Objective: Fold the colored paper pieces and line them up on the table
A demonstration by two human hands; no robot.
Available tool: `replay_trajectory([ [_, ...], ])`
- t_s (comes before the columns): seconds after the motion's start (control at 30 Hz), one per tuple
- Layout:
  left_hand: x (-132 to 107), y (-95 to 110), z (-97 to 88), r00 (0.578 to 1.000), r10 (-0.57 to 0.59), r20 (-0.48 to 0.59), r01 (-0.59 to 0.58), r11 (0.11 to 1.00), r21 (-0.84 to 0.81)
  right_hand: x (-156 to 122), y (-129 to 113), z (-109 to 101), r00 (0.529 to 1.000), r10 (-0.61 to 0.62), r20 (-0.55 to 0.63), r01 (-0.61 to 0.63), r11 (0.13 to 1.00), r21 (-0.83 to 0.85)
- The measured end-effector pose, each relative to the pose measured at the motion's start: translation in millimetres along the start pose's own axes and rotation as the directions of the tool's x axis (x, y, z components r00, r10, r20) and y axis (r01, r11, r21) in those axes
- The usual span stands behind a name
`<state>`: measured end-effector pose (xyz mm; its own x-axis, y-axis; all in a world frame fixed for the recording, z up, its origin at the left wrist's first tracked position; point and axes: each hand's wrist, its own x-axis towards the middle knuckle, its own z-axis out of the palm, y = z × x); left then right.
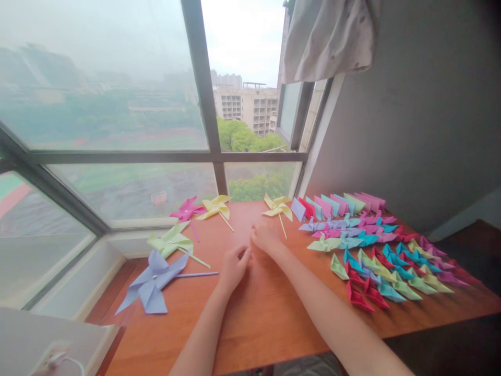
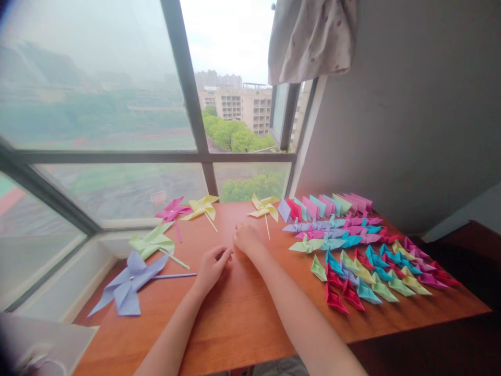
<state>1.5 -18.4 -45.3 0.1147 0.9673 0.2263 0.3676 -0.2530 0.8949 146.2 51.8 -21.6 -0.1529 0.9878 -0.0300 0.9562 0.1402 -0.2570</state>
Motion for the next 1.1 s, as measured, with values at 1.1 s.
replay_trajectory([
  [1.1, 10, -15, -5.2, 0.968, -0.145, -0.203, 0.108, 0.977, -0.184, -53, -8, -11, 0.980, 0.062, -0.190, -0.037, 0.990, 0.134],
])
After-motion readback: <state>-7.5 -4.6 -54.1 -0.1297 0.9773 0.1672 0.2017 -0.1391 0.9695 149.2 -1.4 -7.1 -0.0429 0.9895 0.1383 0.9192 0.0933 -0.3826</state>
